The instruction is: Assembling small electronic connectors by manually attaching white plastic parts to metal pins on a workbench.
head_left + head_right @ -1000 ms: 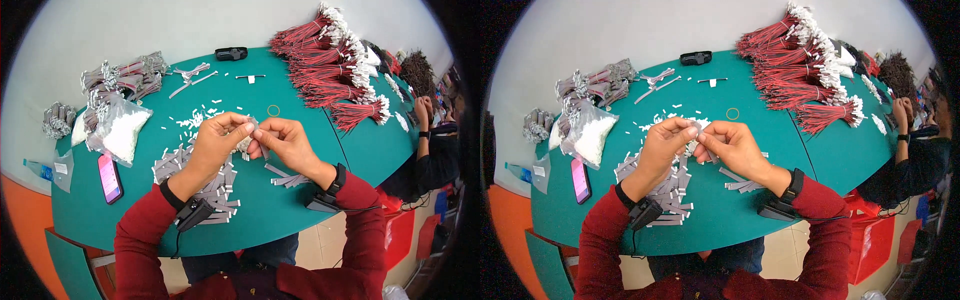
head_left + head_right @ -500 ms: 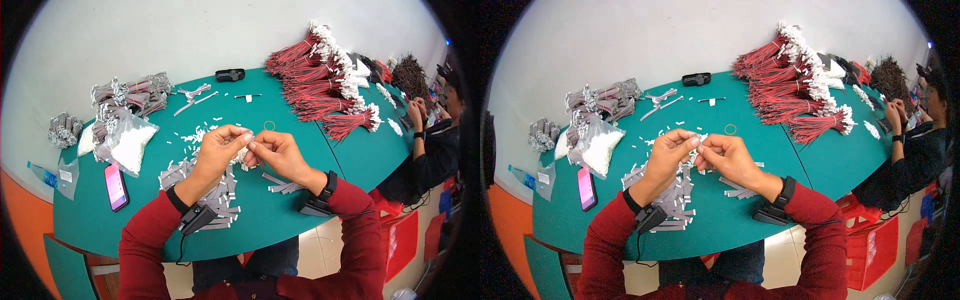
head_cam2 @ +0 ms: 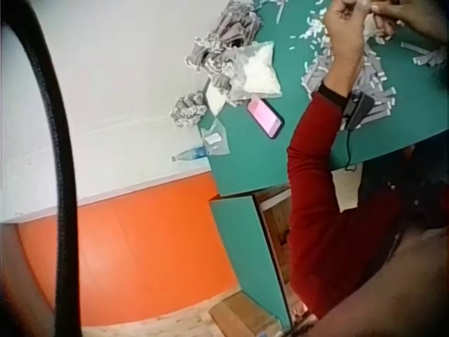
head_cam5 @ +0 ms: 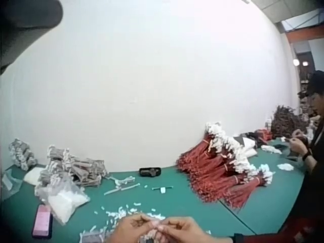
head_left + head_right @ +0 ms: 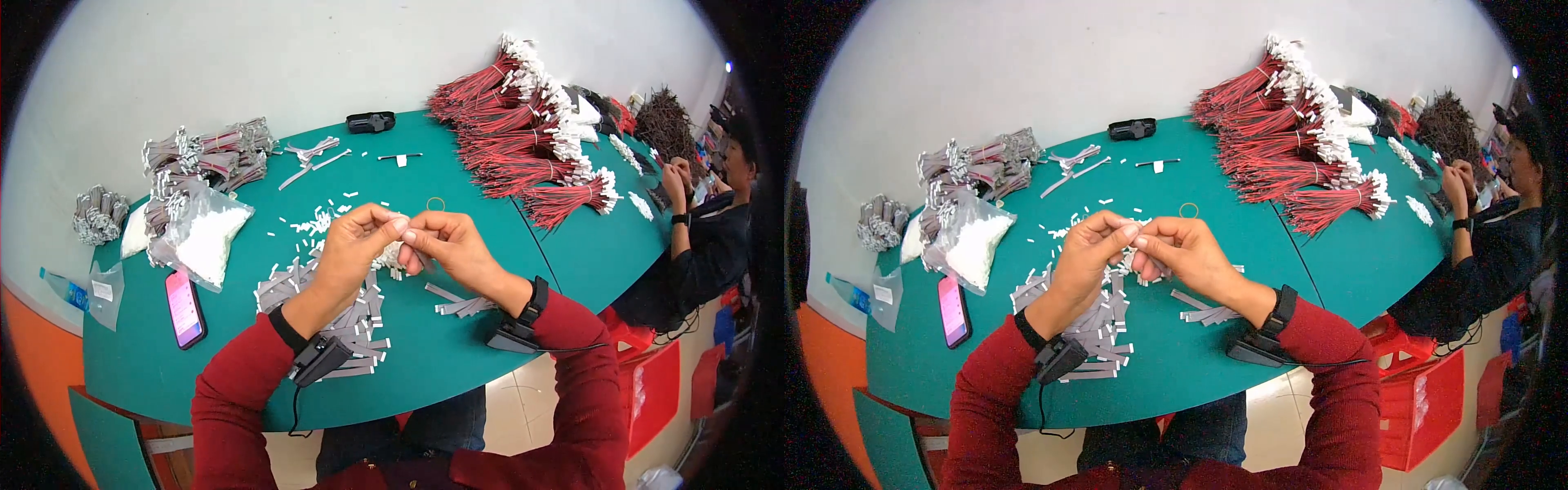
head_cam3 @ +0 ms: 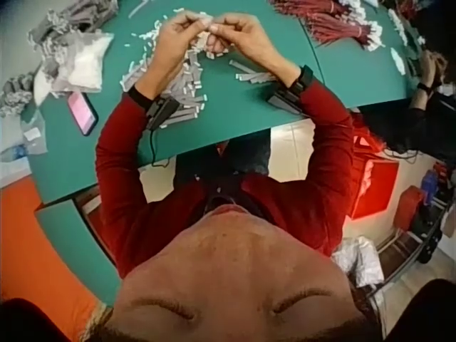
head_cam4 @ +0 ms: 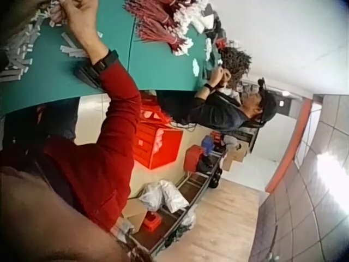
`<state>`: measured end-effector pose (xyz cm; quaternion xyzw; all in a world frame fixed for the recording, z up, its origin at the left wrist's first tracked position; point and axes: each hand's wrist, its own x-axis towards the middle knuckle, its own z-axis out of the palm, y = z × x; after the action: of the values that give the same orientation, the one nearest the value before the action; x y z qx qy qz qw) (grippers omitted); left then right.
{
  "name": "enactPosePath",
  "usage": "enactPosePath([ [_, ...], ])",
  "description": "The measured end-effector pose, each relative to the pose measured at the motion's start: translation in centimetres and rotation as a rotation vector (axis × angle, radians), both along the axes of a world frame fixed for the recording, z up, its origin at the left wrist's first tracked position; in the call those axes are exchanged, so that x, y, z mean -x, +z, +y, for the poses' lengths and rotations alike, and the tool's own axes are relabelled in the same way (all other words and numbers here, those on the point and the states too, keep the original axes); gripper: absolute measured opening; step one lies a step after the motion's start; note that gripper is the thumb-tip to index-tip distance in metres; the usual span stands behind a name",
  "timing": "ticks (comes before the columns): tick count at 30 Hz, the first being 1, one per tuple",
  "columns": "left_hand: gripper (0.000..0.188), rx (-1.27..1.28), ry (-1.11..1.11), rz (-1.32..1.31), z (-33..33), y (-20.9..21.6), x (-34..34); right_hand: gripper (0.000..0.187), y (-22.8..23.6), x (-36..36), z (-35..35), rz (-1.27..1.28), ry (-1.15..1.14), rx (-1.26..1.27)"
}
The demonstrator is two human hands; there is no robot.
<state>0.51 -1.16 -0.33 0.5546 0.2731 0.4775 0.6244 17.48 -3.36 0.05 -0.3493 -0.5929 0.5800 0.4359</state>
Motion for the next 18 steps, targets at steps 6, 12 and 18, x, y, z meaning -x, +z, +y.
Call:
enactPosePath([
  [6,0.017,0.175,-0.053,-0.025,0.95,-0.26,0.39,0.018,-0.18,-0.38,0.17,-0.003,-0.058,0.013],
  [12,0.016,0.034,-0.015,0.072,0.53,-0.13,0.29,0.02,0.22,-0.27,-0.02,-0.06,-0.046,-0.001],
  [18,0.011,-0.143,0.056,0.096,0.53,-0.76,0.02,0.02,-0.08,0.08,-0.08,-0.044,-0.072,0.008],
])
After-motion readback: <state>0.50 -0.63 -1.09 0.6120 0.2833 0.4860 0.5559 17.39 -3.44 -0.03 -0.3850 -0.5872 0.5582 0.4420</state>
